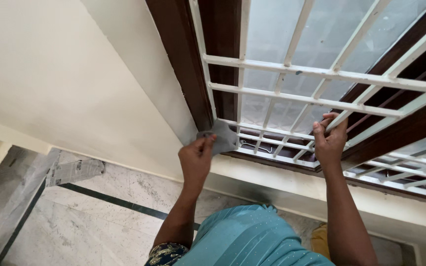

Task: The person wipes the white metal bars of a window grill with a cloth, moving the cloth along the horizontal and vertical bars and into the corners of the window frame.

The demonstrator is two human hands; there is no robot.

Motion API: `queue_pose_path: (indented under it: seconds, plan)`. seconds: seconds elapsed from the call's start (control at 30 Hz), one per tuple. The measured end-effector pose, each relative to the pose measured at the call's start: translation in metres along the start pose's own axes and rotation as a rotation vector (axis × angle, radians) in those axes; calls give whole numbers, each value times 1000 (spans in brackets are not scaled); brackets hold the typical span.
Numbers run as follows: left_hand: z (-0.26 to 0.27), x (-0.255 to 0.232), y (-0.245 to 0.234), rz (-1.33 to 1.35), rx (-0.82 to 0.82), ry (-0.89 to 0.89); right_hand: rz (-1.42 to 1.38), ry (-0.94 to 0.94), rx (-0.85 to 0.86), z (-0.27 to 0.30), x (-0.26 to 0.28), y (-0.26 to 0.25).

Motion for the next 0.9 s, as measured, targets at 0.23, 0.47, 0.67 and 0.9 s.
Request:
queue_pose_path:
  seconds: [0.23,0.47,0.67,0.9]
  plan:
    - [51,35,-22,1143,-694,-466,-8,-7,31,1,4,-3]
    - [87,20,18,452,-523,80,-19,-3,63,4,3,-4]
    - [26,13,119,-265,36,280,-82,15,68,2,5,-5]
    - [4,56,179,-213,158,476,6,-14,31,3,4,-1]
Point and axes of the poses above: each hand's wrist, its own z-axis away from the middle knuckle, its own y-axis out of the palm, x = y × z, the point moved 4 cm from there along -z, towards the middle knuckle
